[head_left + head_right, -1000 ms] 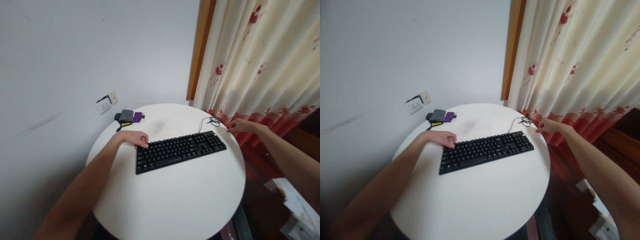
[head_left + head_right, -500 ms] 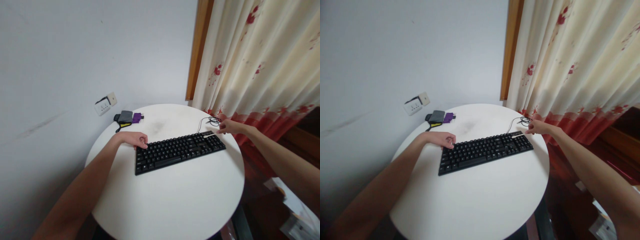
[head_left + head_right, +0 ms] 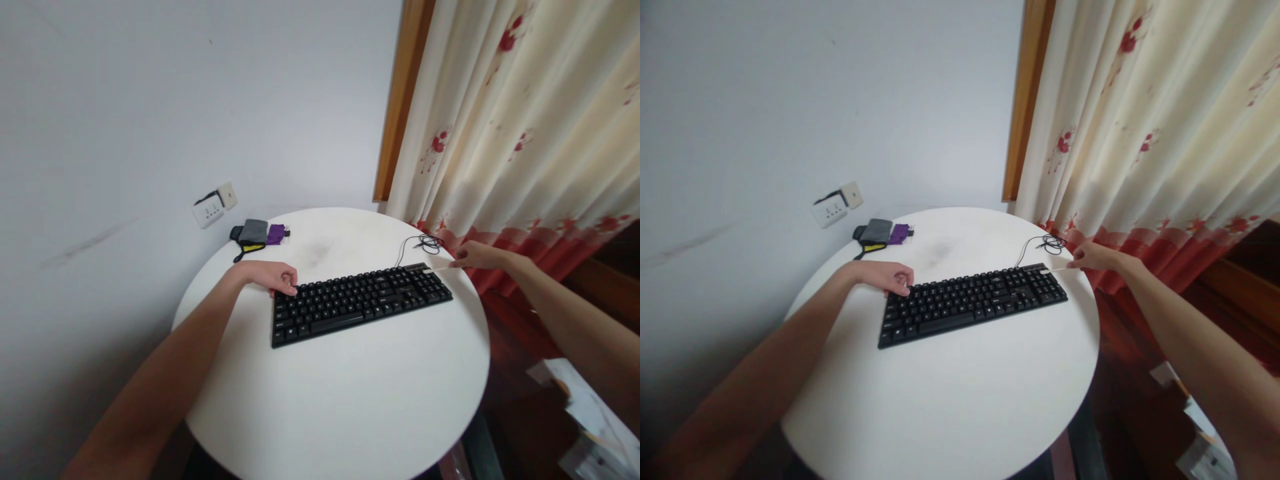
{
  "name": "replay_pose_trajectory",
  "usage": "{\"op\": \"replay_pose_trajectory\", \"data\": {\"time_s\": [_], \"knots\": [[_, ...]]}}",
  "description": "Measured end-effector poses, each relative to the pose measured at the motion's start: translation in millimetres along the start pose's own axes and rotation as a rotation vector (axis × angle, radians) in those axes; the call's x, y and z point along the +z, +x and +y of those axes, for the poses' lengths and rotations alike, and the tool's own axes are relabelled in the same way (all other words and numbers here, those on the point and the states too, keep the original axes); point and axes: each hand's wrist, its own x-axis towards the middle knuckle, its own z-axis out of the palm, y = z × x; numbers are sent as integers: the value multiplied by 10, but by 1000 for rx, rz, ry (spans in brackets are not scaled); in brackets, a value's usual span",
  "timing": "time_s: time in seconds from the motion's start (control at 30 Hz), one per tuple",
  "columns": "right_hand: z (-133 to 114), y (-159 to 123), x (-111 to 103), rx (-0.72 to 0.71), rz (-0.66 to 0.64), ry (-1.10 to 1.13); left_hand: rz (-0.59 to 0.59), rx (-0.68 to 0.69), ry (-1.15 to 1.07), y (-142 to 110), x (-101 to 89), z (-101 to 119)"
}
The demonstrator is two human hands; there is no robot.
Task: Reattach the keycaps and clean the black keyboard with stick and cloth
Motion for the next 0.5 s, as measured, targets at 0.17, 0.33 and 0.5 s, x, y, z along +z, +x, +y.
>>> {"op": "replay_pose_trajectory", "data": {"time_s": [0.17,0.33,0.5], "knots": [[-299,96,105,-53,-35,37,-4,5,20,-19,2,32],[-432,151,115,-84,-10,3,-11,8,36,-29,1,44],[-227,49,22,-46,32,28,-8,11,28,-15,3,26]]}}
